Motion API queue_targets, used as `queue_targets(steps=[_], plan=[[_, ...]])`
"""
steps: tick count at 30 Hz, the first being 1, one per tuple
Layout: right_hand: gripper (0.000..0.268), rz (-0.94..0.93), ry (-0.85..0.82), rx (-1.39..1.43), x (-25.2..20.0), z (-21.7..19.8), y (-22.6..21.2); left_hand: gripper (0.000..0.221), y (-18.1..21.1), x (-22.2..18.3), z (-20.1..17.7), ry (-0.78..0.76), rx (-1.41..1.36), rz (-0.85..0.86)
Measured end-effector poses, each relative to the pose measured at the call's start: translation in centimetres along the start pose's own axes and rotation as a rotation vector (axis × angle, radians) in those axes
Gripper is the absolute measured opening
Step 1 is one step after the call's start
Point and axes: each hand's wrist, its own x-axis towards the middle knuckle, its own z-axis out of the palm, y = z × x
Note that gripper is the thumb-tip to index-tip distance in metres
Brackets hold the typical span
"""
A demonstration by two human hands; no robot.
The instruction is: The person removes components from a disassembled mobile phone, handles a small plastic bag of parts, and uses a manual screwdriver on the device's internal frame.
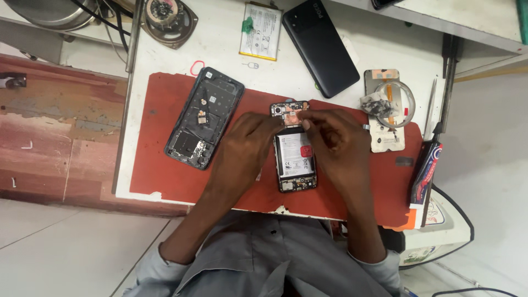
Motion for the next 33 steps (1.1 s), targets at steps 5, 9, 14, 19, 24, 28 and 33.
queue_targets(steps=[5,9,14,19,24,28,33], plan=[[0.017,-0.042,0.004,0.014,0.0,0.2,0.2,0.032,0.4,0.2,0.0,-0.029,-0.024,-0.073],[0.017,-0.045,0.002,-0.015,0.2,0.3,0.2,0.028,0.1,0.5,0.1,-0.037,-0.006,-0.093],[0.018,-0.028,0.008,0.028,0.2,0.6,0.1,0.021,0.1,0.4,0.2,-0.016,-0.003,-0.080],[0.018,-0.013,0.035,-0.009,0.3,1.2,0.1,0.021,0.1,0.3,0.3,-0.020,-0.026,-0.153],[0.019,-0.035,0.023,-0.025,0.5,1.3,0.2,0.021,0.0,0.3,0.3,-0.054,0.018,-0.103],[0.021,-0.052,0.030,-0.010,0.6,1.6,0.4,0.027,-0.2,0.3,0.1,-0.094,0.123,0.026],[0.023,-0.016,0.012,0.032,0.9,1.8,0.2,0.027,-0.2,0.3,0.0,-0.076,0.085,0.002]])
